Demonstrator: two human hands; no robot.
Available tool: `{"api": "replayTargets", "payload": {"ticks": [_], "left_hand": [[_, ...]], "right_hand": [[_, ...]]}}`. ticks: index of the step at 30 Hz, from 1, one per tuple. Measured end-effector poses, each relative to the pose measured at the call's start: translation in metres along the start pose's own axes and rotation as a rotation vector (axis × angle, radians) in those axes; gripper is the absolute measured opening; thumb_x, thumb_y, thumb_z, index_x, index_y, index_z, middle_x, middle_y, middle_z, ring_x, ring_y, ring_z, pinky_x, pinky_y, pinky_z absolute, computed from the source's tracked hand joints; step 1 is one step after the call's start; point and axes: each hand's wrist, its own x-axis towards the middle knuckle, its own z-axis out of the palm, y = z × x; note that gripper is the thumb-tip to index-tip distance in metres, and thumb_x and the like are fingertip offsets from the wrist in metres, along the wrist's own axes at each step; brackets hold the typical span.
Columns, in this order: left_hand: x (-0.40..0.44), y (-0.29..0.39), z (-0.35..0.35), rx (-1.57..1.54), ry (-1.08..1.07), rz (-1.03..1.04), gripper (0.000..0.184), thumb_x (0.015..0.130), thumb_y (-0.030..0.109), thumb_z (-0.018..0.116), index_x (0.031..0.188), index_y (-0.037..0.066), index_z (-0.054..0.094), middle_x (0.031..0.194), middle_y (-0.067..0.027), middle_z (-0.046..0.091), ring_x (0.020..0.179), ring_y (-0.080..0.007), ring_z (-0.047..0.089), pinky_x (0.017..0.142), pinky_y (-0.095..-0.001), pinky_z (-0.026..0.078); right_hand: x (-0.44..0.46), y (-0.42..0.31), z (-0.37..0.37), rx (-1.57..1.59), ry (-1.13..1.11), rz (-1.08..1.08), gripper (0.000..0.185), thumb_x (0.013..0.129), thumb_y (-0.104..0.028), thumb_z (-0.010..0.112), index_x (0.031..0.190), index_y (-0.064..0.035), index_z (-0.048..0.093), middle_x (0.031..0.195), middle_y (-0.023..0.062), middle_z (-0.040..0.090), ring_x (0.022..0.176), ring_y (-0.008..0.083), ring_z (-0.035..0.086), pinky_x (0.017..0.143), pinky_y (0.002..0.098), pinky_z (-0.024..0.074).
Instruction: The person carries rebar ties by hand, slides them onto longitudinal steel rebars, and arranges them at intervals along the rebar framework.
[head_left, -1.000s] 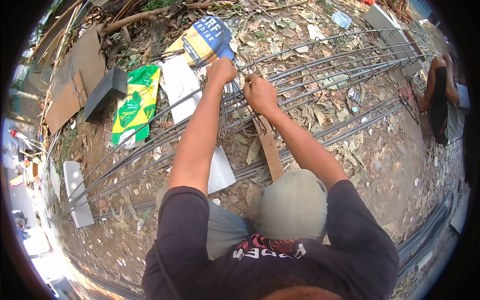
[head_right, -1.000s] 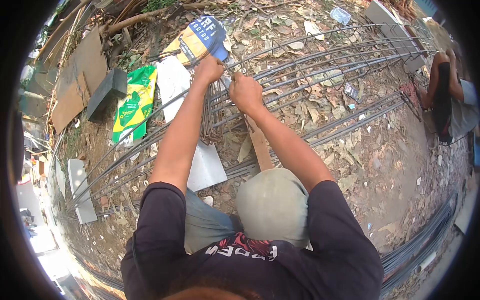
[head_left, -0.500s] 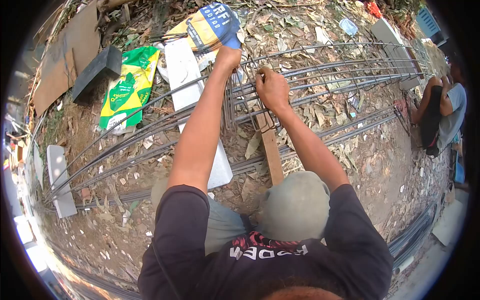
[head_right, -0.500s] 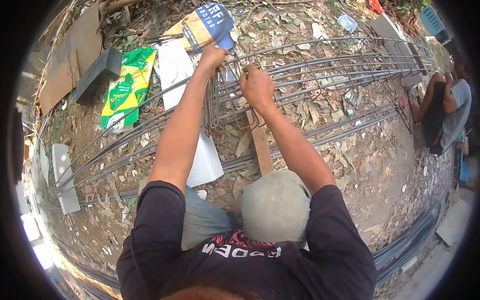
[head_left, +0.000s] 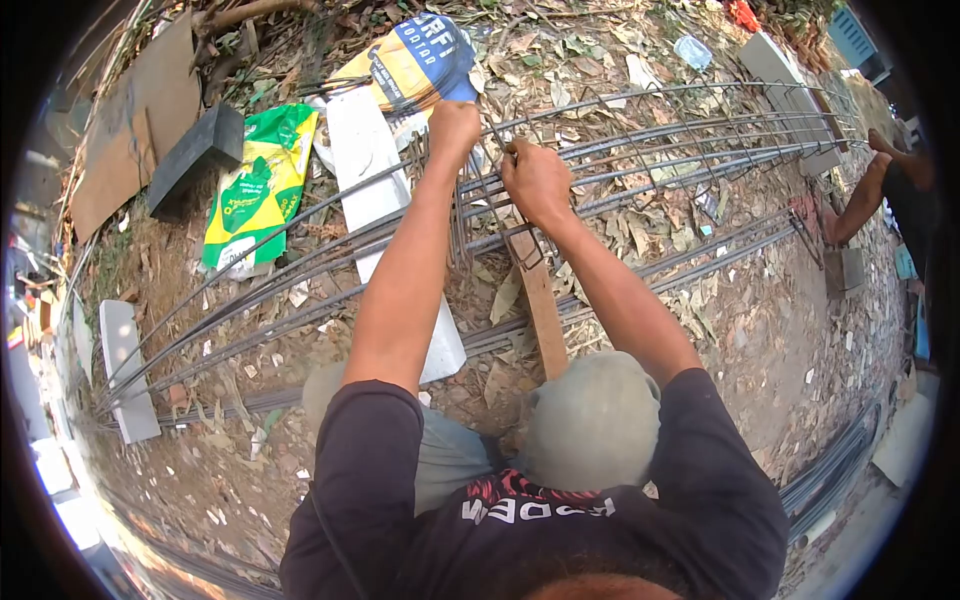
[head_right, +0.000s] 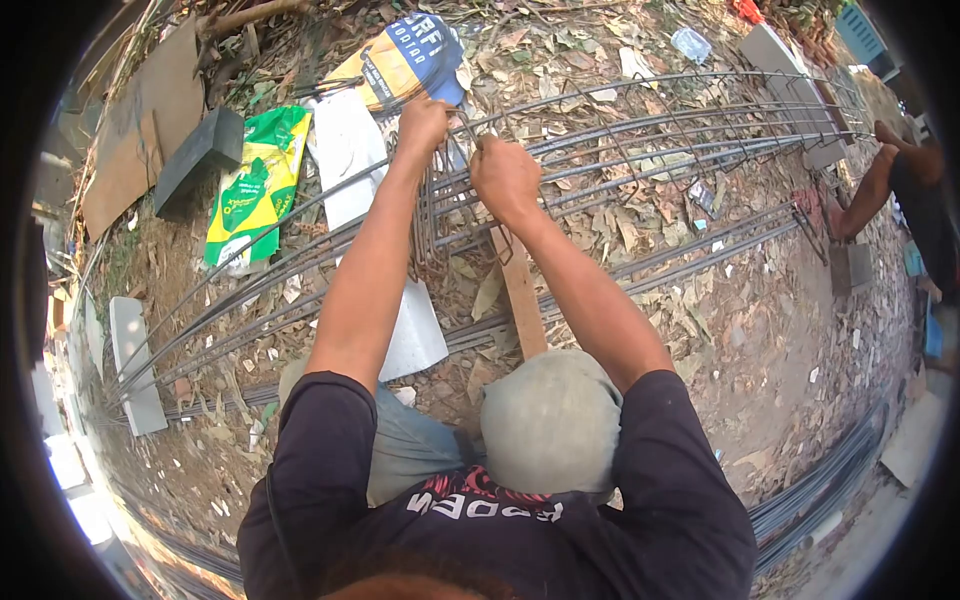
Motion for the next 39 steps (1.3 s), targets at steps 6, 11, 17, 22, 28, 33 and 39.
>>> {"api": "replayTargets", "payload": {"ticks": [6, 11, 17, 22, 28, 33, 39], "left_hand": [[0.021, -0.019, 0.01, -0.049, 0.046, 0.045, 0.03, 0.089, 0.019, 0.057, 0.088, -0.005, 0.074, 0.084, -0.0293, 0.072, 0.081, -0.0422, 0.072, 0.079, -0.0471, 0.055], [0.023, -0.019, 0.005, -0.101, -0.153, 0.035, 0.029, 0.092, 0.014, 0.053, 0.107, -0.006, 0.068, 0.1, -0.0276, 0.07, 0.093, -0.0354, 0.071, 0.075, -0.0418, 0.057], [0.009, 0.0, -0.006, -0.504, -0.188, -0.177, 0.043, 0.1, 0.012, 0.047, 0.136, -0.011, 0.052, 0.115, -0.0254, 0.064, 0.098, -0.0314, 0.066, 0.08, -0.0418, 0.061], [0.011, -0.001, -0.005, -0.62, -0.127, -0.218, 0.042, 0.1, 0.011, 0.047, 0.135, -0.012, 0.052, 0.12, -0.0272, 0.062, 0.104, -0.0335, 0.065, 0.086, -0.0462, 0.06], [0.017, 0.001, -0.021, -0.597, -0.253, -0.258, 0.043, 0.1, 0.012, 0.05, 0.135, -0.014, 0.051, 0.131, -0.0325, 0.06, 0.117, -0.0413, 0.065, 0.092, -0.0495, 0.059], [0.02, 0.001, -0.029, -0.619, -0.284, -0.316, 0.044, 0.102, 0.011, 0.048, 0.136, -0.016, 0.048, 0.125, -0.0346, 0.062, 0.107, -0.0411, 0.069, 0.091, -0.0469, 0.062], [0.018, 0.001, -0.024, -0.61, -0.224, -0.261, 0.045, 0.103, 0.011, 0.046, 0.138, -0.018, 0.045, 0.122, -0.0341, 0.064, 0.105, -0.04, 0.07, 0.09, -0.0442, 0.062]], "right_hand": [[0.012, -0.003, 0.002, 0.04, 0.068, -0.036, 0.02, 0.088, -0.024, 0.066, 0.094, -0.0074, 0.077, 0.087, 0.0228, 0.073, 0.084, 0.0426, 0.071, 0.078, 0.0513, 0.0565], [0.021, -0.012, 0.006, 0.067, 0.005, 0.052, 0.019, 0.085, -0.02, 0.065, 0.088, -0.0051, 0.077, 0.09, 0.0235, 0.074, 0.088, 0.0439, 0.072, 0.081, 0.0531, 0.0565], [0.019, -0.01, 0.011, 0.075, 0.02, 0.025, 0.02, 0.083, -0.02, 0.069, 0.092, -0.0044, 0.078, 0.088, 0.0228, 0.074, 0.086, 0.0414, 0.072, 0.082, 0.0484, 0.0567], [0.018, -0.009, 0.012, 0.068, 0.05, -0.037, 0.014, 0.081, -0.015, 0.069, 0.086, -0.0022, 0.074, 0.091, 0.023, 0.072, 0.088, 0.0437, 0.071, 0.08, 0.0524, 0.0571], [0.014, -0.008, 0.02, -0.002, 0.106, -0.121, 0.013, 0.085, -0.013, 0.066, 0.086, -0.0005, 0.069, 0.097, 0.0225, 0.069, 0.085, 0.0451, 0.07, 0.078, 0.0546, 0.0561], [0.012, -0.006, 0.023, -0.046, 0.124, -0.145, 0.013, 0.086, -0.014, 0.065, 0.088, -0.0012, 0.068, 0.098, 0.0207, 0.069, 0.086, 0.0442, 0.07, 0.076, 0.0546, 0.056], [0.013, -0.006, 0.02, -0.03, 0.13, -0.125, 0.014, 0.087, -0.018, 0.068, 0.089, -0.0045, 0.071, 0.094, 0.0183, 0.07, 0.086, 0.0407, 0.071, 0.076, 0.0524, 0.0558]]}}
